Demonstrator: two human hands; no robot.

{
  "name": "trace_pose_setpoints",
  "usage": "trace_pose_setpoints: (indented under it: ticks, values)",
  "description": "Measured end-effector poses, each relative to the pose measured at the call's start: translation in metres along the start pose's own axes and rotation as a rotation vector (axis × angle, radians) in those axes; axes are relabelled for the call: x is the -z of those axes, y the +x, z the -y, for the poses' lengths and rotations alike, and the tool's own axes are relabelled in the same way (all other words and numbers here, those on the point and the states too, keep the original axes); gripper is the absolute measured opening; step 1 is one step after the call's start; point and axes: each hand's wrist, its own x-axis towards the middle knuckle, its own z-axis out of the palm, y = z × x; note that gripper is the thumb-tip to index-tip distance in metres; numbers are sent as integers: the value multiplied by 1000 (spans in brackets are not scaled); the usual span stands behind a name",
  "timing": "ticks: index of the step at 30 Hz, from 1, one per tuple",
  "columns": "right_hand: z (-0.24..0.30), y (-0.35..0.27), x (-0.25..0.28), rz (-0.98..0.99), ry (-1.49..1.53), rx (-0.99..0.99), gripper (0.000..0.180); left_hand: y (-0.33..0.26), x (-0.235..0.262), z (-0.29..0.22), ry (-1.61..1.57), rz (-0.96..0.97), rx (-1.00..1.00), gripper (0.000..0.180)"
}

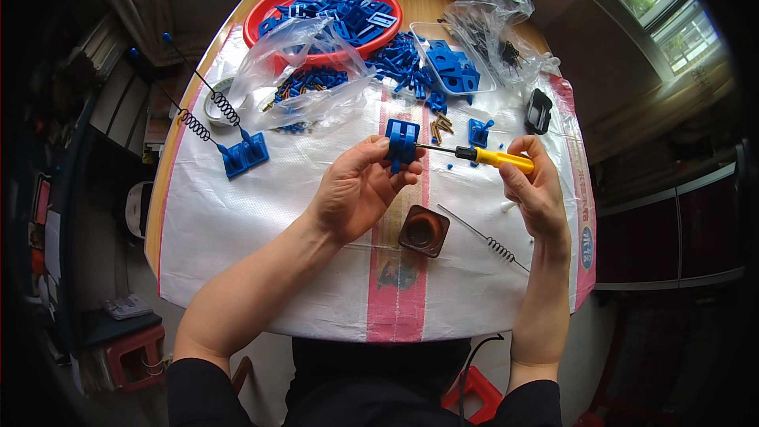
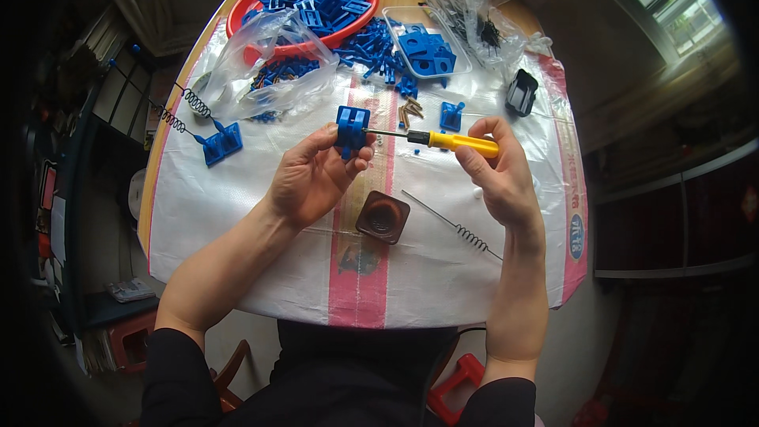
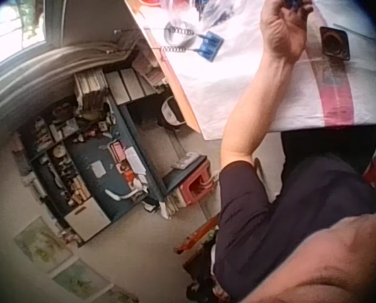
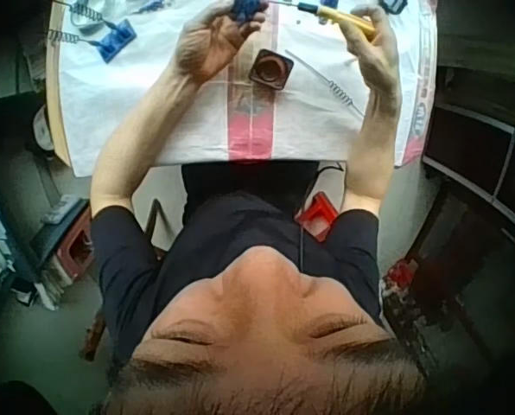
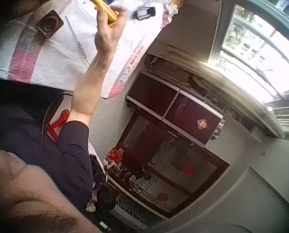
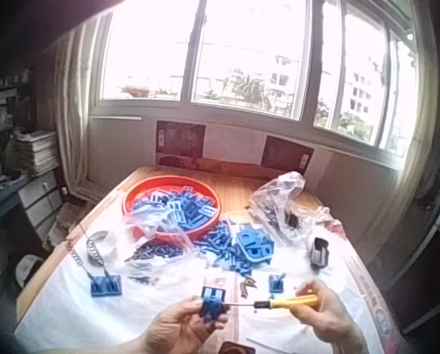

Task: Assembling blue plastic fixture components using a screwdriver and small screws.

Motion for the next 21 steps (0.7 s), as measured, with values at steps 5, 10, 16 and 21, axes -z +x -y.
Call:
trace_pose_setpoints:
  ticks: [5,10,16,21]
  values:
    - [-2,2,9,82,-25,-98,37,1,3,1,16,-1,-33,38]
    - [-1,0,-3,-7,-40,-34,40,1,4,2,13,-25,-22,39]
    - [-8,3,7,41,-9,-174,33,2,9,3,10,-41,-16,40]
    - [-1,1,1,54,-46,-43,32,1,7,4,37,-50,-47,40]
